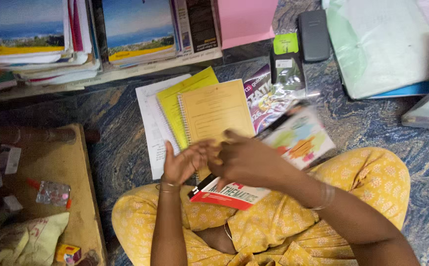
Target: The person sits on the floor and organizes a pile of books, notebooks, and loose papers. They pick up items, flip through pages, and place them into neat stacks on the floor.
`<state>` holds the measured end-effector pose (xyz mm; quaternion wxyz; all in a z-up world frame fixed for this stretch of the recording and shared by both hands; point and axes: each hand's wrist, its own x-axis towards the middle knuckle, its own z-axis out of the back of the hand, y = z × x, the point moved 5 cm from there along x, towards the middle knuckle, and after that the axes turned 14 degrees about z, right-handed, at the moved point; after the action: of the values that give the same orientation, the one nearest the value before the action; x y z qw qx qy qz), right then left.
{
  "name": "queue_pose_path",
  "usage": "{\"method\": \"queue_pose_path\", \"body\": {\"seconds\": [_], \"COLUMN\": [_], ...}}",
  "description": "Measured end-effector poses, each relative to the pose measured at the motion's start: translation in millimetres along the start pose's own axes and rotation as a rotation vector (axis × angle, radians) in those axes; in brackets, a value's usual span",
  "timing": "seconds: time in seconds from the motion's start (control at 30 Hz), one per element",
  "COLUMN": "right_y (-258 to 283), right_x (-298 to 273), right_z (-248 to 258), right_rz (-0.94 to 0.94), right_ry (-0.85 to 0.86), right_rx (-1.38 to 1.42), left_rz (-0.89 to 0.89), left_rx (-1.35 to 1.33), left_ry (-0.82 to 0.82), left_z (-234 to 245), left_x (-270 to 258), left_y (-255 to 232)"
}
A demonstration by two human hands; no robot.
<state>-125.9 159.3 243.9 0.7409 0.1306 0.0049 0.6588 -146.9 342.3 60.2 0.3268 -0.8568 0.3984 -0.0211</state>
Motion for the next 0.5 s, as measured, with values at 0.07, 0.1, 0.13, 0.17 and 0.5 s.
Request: {"method": "queue_pose_path", "body": {"seconds": [0.07, 0.1, 0.13, 0.17, 0.5], "right_y": [-7, -19, -31, -36, -127], "right_x": [19, 20, 17, 15, -73], "right_z": [-50, -68, -84, -97, -90], "right_rz": [0.053, 0.018, -0.018, -0.034, -0.612], "right_ry": [0.133, 0.052, -0.029, -0.104, -0.629], "right_rx": [0.069, 0.119, 0.168, 0.124, 0.142], "left_rz": [0.138, 0.188, 0.237, 0.386, 0.073], "left_rx": [0.259, 0.501, 0.746, 0.887, 0.894], "left_ry": [-0.069, -0.206, -0.338, -0.474, -0.737], "left_z": [-4, -3, 0, 8, 9], "left_x": [3, 4, 7, 12, 35], "left_y": [6, 11, 15, 21, 40]}}
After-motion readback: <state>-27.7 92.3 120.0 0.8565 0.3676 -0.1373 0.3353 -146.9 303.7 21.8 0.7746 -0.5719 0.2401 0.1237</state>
